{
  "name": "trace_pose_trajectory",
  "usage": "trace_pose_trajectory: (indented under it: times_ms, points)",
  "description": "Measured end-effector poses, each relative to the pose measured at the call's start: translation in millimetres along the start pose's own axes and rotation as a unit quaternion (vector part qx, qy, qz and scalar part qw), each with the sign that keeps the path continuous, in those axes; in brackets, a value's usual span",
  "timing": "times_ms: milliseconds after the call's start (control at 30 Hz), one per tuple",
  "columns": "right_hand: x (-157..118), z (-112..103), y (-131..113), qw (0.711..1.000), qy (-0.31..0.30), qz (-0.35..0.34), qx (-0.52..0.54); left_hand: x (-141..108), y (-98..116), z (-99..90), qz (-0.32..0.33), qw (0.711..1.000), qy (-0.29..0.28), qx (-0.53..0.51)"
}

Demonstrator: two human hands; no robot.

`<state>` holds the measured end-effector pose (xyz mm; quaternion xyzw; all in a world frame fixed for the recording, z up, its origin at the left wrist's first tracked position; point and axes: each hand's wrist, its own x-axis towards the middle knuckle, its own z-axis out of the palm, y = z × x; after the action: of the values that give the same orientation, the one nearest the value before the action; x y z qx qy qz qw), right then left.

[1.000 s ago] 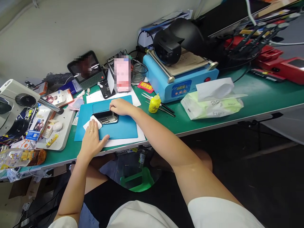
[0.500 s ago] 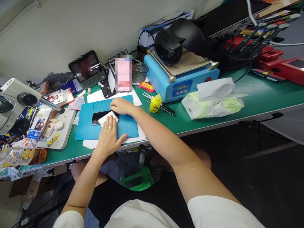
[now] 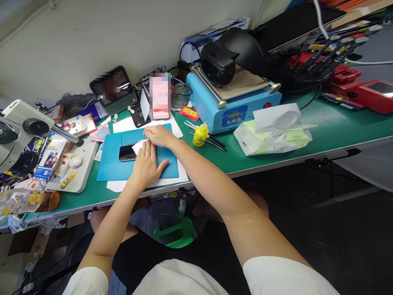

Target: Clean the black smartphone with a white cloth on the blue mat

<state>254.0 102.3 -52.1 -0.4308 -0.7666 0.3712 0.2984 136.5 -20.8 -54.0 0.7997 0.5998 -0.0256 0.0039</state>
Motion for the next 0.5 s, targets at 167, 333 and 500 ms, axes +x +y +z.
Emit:
trace_pose_trajectory:
  times_ms: [167, 333, 500]
  points:
    - [0, 0, 3, 1.000, -0.007, -0.025, -0.010, -4, -9, -1.2, -0.010, 1.000, 0.008, 0.007]
    - [-1, -2, 3, 1.000, -0.012, -0.025, 0.000, -16, -42, -1.6, -0.041, 0.999, 0.006, -0.003]
    - [1, -3, 3, 1.000, -0.024, -0.014, -0.008, -29, -85, -1.5, -0.036, 0.999, 0.009, -0.026]
